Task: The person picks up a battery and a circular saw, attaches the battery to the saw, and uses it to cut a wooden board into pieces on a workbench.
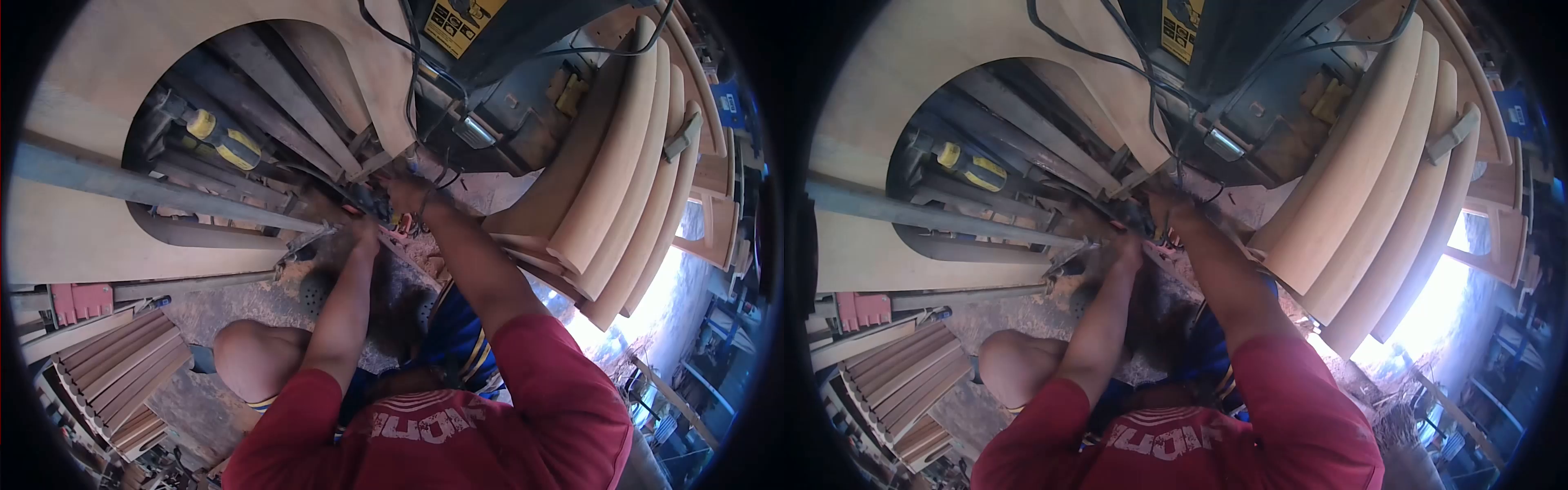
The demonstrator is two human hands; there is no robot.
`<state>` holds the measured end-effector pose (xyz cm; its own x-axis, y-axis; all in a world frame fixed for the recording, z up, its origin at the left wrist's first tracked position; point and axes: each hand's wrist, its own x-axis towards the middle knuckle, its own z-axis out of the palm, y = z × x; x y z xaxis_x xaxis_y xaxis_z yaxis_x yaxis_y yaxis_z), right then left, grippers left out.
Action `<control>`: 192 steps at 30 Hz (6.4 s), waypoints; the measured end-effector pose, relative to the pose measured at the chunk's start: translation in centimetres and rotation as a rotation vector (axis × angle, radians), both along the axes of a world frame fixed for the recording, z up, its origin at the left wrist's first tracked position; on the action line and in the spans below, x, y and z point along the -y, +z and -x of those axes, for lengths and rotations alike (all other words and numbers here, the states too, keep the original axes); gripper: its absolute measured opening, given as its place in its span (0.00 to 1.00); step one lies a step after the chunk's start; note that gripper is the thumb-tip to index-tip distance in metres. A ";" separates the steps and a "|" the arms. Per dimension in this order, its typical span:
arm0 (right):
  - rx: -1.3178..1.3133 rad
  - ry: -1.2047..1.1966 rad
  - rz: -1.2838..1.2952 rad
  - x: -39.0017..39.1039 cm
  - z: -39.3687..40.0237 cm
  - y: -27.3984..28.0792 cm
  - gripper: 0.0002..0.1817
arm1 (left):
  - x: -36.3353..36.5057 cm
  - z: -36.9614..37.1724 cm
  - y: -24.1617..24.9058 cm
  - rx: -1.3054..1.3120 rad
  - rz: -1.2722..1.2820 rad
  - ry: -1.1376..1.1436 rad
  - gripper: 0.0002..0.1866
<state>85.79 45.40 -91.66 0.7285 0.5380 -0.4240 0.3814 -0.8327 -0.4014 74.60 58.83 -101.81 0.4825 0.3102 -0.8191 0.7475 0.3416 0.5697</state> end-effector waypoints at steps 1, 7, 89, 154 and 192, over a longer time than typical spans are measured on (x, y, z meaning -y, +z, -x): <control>0.041 -0.006 0.006 0.0 0.4 0.5 0.32 | -0.5 0.2 -2.1 0.099 0.132 0.066 0.26; -0.301 -0.052 0.216 1.4 -0.8 -1.5 0.14 | -1.2 -1.5 -6.5 0.120 -0.260 -0.327 0.26; -0.305 0.154 -0.005 -3.9 4.2 12.9 0.22 | -4.7 3.5 14.3 0.410 -0.315 -0.473 0.36; -0.068 -0.153 -0.218 -4.7 6.3 13.3 0.21 | -5.1 1.8 17.2 0.338 0.556 0.061 0.33; -0.171 -0.194 -0.151 -3.6 9.3 11.9 0.21 | -7.5 2.3 17.7 0.318 0.803 0.124 0.30</control>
<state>76.46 48.98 -79.78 0.7492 0.4615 -0.4750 0.1370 -0.8097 -0.5706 72.33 66.38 -84.10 0.7262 -0.2380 -0.6450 0.5252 0.7975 0.2970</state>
